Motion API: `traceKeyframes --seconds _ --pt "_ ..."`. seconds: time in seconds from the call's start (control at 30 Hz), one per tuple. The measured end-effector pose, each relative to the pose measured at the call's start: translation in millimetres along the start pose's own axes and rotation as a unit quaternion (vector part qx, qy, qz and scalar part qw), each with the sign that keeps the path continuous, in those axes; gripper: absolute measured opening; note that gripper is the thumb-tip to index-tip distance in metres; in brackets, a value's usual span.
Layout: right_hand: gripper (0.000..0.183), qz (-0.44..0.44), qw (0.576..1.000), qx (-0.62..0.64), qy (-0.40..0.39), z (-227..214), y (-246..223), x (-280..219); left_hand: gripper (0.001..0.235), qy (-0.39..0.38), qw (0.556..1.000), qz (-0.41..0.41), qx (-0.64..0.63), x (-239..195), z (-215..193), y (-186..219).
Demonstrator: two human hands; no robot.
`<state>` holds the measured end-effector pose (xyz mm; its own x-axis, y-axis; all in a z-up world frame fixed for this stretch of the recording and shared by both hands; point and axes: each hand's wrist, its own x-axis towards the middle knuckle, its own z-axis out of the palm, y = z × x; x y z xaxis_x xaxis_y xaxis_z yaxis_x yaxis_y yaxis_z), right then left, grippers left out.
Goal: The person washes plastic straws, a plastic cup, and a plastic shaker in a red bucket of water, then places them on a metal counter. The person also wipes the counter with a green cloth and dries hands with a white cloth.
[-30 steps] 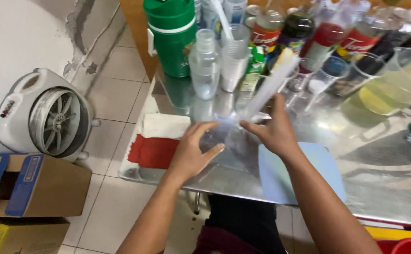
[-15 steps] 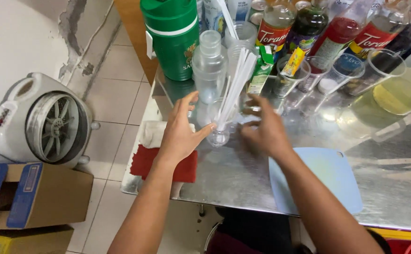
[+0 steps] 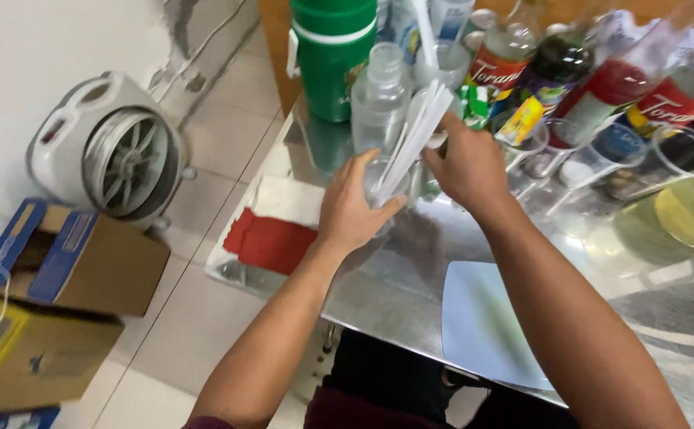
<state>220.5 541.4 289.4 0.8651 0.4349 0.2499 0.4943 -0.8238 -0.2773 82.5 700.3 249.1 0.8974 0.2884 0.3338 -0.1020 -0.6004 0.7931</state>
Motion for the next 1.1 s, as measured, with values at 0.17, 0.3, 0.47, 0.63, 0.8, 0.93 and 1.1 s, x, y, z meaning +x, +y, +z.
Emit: traceKeyframes --seconds 0.17,0.3,0.47,0.63,0.8,0.93,1.1 --pt "0.031 -0.025 0.999 0.015 0.02 3 24 -15 0.084 0.053 0.997 -0.016 0.046 -9 -2 -5" --pt "0.032 -0.024 0.996 0.087 -0.011 -51 14 -56 0.099 0.111 0.993 0.021 0.025 -12 7 -10" --pt "0.031 0.004 0.987 0.158 -0.026 -75 36 -96 0.093 0.197 0.972 0.126 0.005 -40 24 21" --pt "0.028 0.033 0.968 0.247 -0.013 -108 46 -146 0.091 0.156 0.953 0.237 -0.105 -54 68 61" --pt "0.027 0.052 0.955 0.29 0.001 -151 59 -205 0.098 -0.115 0.956 0.083 -0.259 -65 104 118" --pt "0.023 0.075 0.965 0.238 0.076 -179 95 -267 0.09 -0.152 0.915 0.161 -0.337 -91 144 170" --pt "0.033 0.151 0.912 0.27 0.27 -203 121 -362 0.089 -0.264 0.828 0.16 -0.468 -148 169 249"
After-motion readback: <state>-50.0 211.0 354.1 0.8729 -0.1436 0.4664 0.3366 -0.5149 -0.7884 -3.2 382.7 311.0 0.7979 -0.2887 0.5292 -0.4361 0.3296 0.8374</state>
